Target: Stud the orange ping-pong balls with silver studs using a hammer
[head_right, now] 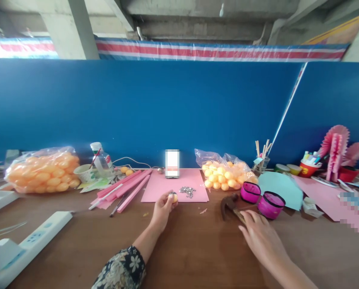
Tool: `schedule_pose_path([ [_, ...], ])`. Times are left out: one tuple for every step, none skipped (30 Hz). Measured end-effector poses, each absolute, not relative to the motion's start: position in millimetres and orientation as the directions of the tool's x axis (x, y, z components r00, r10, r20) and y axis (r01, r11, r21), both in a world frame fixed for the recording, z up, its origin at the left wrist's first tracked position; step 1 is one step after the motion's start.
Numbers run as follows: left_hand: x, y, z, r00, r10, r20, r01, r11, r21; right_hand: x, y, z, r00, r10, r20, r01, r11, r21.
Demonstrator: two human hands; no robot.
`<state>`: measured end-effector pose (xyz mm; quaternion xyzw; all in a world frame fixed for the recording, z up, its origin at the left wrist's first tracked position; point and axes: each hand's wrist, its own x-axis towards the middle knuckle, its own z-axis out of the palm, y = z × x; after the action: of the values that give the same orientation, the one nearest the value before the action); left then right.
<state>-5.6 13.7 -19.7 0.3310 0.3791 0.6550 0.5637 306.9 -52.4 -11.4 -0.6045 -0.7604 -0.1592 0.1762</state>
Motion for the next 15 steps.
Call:
schedule_pose_path([
  [-6, 13, -20, -0.144, 0.990, 0.006, -0.489, -0.077, 0.869, 317, -52, -18, -0.202, 0.874, 0.442, 0.978, 0.208, 0.035],
  [-6, 13, -20, -0.139, 0.990, 0.010, -0.490, -0.078, 0.868, 324, -50, -23, -0.198, 0.884, 0.424, 0.978, 0.204, 0.033],
  [-7, 13, -19, -0.132, 0.991, 0.016, -0.490, -0.079, 0.868, 328, -49, -28, -0.196, 0.892, 0.408, 0.979, 0.203, 0.028],
  [-7, 12, -20, -0.124, 0.992, 0.022, -0.490, -0.081, 0.868, 331, -47, -32, -0.195, 0.897, 0.397, 0.979, 0.203, 0.021],
  [-7, 12, -20, -0.115, 0.993, 0.026, -0.491, -0.080, 0.867, 333, -45, -34, -0.193, 0.902, 0.386, 0.979, 0.204, 0.012],
  [-8, 12, -20, -0.110, 0.994, 0.024, -0.493, -0.076, 0.867, 333, -43, -35, -0.191, 0.907, 0.376, 0.979, 0.205, 0.001],
  [-8, 12, -21, -0.109, 0.994, 0.017, -0.497, -0.070, 0.865, 334, -41, -35, -0.188, 0.912, 0.364, 0.978, 0.207, -0.014],
  [-8, 12, -22, -0.114, 0.993, 0.008, -0.503, -0.065, 0.862, 334, -39, -35, -0.187, 0.919, 0.347, 0.977, 0.212, -0.034],
  [-9, 13, -23, -0.121, 0.993, 0.001, -0.511, -0.063, 0.857, 335, -37, -34, -0.187, 0.926, 0.327, 0.974, 0.217, -0.058],
  [-9, 14, -24, -0.126, 0.992, -0.003, -0.519, -0.063, 0.852, 336, -35, -33, -0.187, 0.932, 0.310, 0.971, 0.223, -0.086],
  [-9, 15, -25, -0.130, 0.992, -0.005, -0.527, -0.064, 0.848, 337, -34, -33, -0.183, 0.938, 0.294, 0.967, 0.226, -0.118],
  [-9, 16, -26, -0.130, 0.992, -0.005, -0.532, -0.066, 0.844, 337, -33, -34, -0.175, 0.944, 0.281, 0.962, 0.225, -0.156],
  [-9, 17, -27, -0.128, 0.992, -0.003, -0.534, -0.066, 0.843, 337, -33, -35, -0.163, 0.949, 0.269, 0.954, 0.221, -0.202],
  [-9, 17, -27, -0.125, 0.992, -0.002, -0.532, -0.065, 0.844, 337, -33, -36, -0.146, 0.955, 0.259, 0.943, 0.214, -0.256],
  [-9, 18, -27, -0.122, 0.993, -0.002, -0.530, -0.064, 0.846, 335, -34, -36, -0.128, 0.960, 0.249, 0.926, 0.206, -0.317],
])
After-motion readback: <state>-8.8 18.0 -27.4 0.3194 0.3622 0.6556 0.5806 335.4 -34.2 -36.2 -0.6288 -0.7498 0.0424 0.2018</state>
